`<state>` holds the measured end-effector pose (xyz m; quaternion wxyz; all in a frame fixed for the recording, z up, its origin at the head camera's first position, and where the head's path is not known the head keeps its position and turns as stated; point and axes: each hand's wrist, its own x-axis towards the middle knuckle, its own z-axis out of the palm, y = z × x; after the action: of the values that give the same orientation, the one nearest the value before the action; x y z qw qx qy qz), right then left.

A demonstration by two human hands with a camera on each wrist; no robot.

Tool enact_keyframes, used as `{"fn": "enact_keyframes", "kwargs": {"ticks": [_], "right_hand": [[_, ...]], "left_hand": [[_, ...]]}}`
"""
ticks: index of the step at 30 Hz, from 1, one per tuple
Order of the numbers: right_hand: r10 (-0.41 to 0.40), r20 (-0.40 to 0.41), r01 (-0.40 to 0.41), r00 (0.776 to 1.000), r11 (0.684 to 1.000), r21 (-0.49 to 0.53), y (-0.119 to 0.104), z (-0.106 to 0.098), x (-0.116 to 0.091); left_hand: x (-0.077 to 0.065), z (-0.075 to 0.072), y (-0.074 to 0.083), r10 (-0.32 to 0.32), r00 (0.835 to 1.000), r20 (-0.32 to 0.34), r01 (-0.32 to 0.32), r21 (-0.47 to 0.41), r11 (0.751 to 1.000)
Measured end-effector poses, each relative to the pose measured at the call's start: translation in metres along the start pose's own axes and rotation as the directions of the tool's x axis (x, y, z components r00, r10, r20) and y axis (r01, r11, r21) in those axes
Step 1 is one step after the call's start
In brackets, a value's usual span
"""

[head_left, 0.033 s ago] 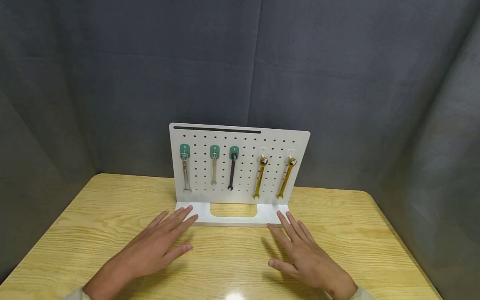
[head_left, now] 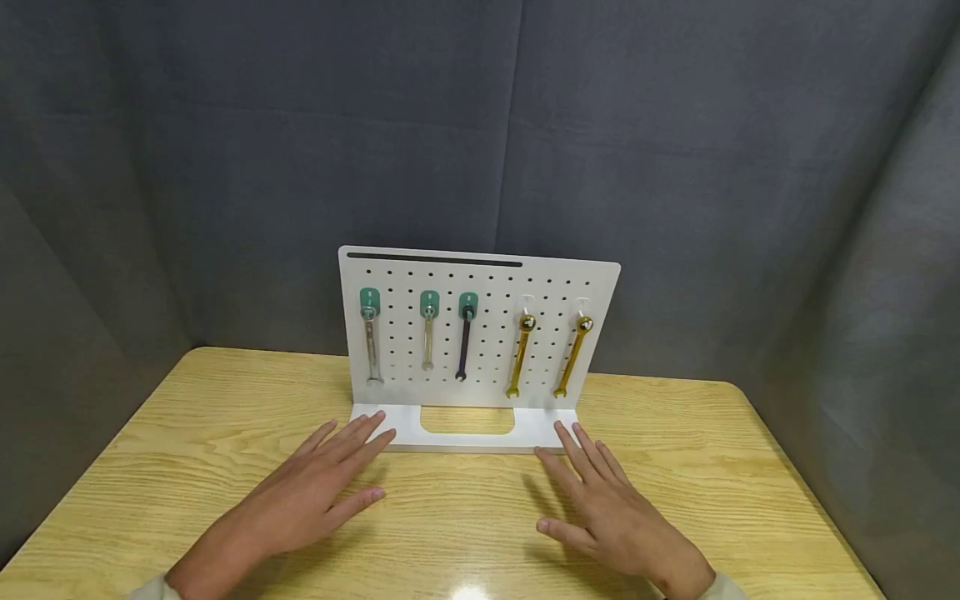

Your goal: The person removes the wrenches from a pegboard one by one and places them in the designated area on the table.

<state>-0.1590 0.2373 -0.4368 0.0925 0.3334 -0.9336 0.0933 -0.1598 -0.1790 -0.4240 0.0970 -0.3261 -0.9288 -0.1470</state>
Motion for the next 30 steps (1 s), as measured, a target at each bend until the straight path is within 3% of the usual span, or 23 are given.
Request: {"fn": "enact_keyframes", "kwargs": {"ticks": [8, 18, 30], "right_hand": [[0.012, 0.005, -0.012, 1.000, 1.000, 0.022, 0.002, -0.004, 0.000], [0.025, 0.000, -0.025, 1.000, 0.999, 0.034, 0.003, -0.008, -0.001], [0.035, -0.013, -0.035, 0.999, 0.999, 0.038, 0.006, -0.009, -0.003]], "left_hand": [[-0.001, -0.005, -0.001, -0.010, 1.000, -0.006, 0.010, 0.009, 1.000], [-0.006, -0.017, -0.006, 0.007, 0.996, -0.086, -0.003, 0.040, 0.999], [-0.007, -0.037, -0.014, -0.076, 0.989, -0.123, 0.078, 0.010, 0.997]]}}
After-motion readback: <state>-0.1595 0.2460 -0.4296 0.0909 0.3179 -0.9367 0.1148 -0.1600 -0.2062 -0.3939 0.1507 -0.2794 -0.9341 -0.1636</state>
